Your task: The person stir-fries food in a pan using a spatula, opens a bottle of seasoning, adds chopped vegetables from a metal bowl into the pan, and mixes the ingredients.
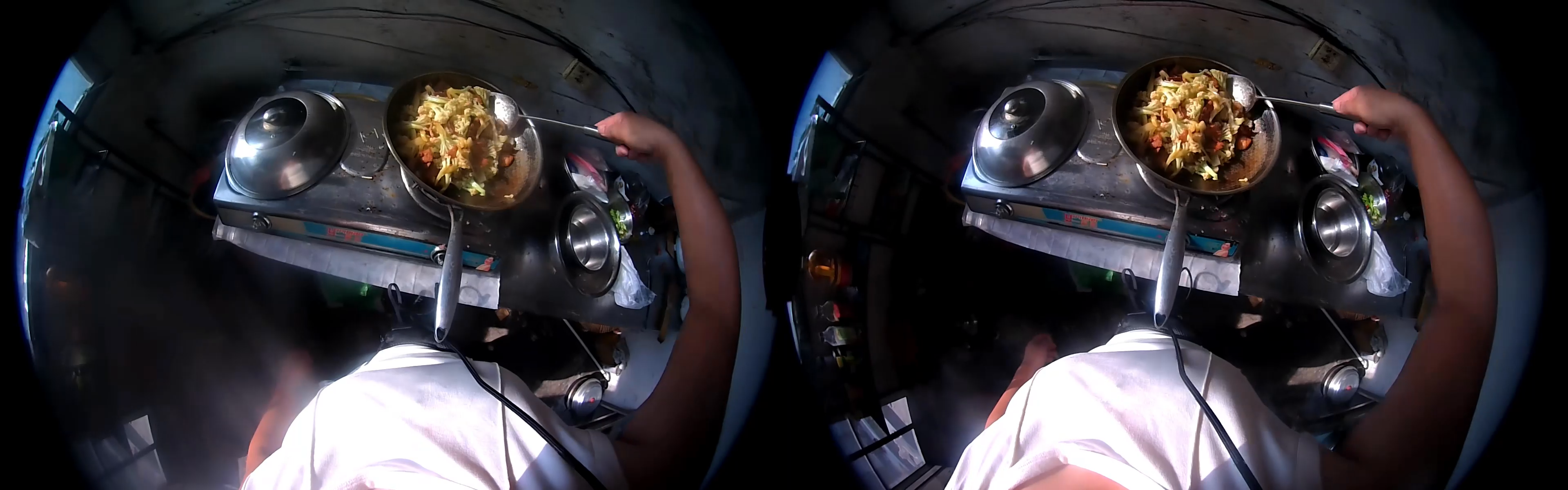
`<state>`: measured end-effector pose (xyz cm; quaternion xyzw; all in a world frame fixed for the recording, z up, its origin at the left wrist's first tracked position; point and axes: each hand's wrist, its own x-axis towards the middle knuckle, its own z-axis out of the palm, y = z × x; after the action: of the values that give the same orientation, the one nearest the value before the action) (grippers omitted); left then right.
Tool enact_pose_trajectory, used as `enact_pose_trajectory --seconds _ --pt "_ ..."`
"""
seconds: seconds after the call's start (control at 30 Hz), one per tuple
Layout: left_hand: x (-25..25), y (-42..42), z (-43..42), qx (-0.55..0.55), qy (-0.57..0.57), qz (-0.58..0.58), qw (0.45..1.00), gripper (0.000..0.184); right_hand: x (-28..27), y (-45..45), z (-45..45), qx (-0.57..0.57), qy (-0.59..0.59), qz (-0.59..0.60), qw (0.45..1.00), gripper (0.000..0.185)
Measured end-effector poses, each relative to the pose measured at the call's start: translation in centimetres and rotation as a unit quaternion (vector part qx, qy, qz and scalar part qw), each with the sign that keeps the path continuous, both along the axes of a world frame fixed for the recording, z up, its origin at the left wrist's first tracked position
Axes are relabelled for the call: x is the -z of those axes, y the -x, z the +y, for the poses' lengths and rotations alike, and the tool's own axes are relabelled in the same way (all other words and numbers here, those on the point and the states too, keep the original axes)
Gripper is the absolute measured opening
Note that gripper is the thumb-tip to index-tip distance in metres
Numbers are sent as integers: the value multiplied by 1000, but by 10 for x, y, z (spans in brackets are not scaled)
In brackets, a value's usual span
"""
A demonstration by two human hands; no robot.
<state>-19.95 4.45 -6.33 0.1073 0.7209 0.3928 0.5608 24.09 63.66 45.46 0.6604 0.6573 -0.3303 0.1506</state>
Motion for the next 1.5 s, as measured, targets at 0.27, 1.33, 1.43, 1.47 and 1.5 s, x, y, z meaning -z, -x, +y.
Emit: enact_pose_trajectory --seconds 0.27,1.33,1.43,1.47,1.5 --pt "37 6 -39 18 -14 -33 999 13 27 -1 -39 -224 -201 116 947 37" --pt "31 -6 -9 266 -45 309 912 23 93 -7 -127 -86 -225 134 961 37" --pt "-15 -12 39 -13 64 37 997 26 57 -4 -144 -160 -299 55 939 38" --pt "-16 -13 43 -13 61 35 997 26 41 0 -149 -186 -317 2 930 38" --pt "-15 -14 46 -38 62 9 997 26 29 -1 -152 -218 -335 20 916 38"
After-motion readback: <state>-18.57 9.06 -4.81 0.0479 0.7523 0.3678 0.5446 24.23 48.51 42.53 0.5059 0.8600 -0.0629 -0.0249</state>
